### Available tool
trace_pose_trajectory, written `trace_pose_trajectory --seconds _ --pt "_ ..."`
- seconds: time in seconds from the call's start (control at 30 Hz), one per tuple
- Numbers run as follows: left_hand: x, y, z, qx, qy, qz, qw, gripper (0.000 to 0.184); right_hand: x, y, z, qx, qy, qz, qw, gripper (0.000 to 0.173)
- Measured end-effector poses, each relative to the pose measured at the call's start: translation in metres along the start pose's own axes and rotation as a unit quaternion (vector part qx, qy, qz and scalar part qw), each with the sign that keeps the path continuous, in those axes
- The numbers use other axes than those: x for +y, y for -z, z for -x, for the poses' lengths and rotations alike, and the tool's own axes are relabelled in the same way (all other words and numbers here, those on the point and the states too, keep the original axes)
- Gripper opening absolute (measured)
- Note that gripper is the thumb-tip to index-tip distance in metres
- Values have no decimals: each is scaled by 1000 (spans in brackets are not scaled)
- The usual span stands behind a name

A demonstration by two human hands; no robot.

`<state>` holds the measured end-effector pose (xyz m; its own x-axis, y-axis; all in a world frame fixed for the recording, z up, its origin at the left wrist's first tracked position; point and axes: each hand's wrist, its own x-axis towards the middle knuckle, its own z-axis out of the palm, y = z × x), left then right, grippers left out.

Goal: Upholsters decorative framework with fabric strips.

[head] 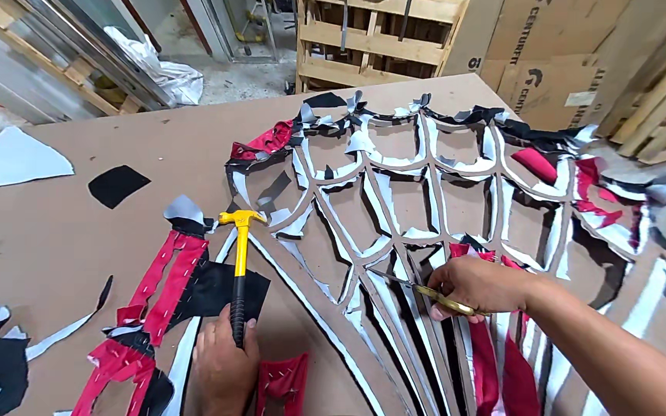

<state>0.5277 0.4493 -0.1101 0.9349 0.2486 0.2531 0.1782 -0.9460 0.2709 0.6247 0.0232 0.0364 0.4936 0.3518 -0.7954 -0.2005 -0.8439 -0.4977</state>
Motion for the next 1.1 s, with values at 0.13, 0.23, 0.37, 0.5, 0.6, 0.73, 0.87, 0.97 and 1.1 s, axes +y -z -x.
trace_pose_trajectory --seconds 0.13,0.23,0.37,0.5,0.6,0.73,0.87,0.97,1.1 --pt "-2 -1 0 -2 1 -3 1000 70 0 0 1 5 -13 11 1000 41" --pt "0 0 0 4 -3 -2 1000 71 1 0 1 18 -6 33 999 39" --pt "1 -1 -1 9 -9 -4 1000 68 -2 0 4 23 -1 59 998 38" --pt "0 -2 -1 10 -9 -2 1000 69 2 1 18 32 -9 47 998 40" --pt "1 1 -1 0 -5 2 1000 68 9 -10 43 40 -33 -10 999 40" --pt "2 3 -1 -8 0 3 1000 67 36 -66 63 85 -14 -196 977 57" --pt "1 1 -1 -13 6 8 1000 68 24 -136 48 157 5 -429 889 57" --pt "1 2 -1 -18 6 13 1000 67 -1 -154 22 202 19 -524 827 48" --pt "0 1 0 -9 -1 15 1000 67 -22 -148 -10 235 24 -567 789 40"
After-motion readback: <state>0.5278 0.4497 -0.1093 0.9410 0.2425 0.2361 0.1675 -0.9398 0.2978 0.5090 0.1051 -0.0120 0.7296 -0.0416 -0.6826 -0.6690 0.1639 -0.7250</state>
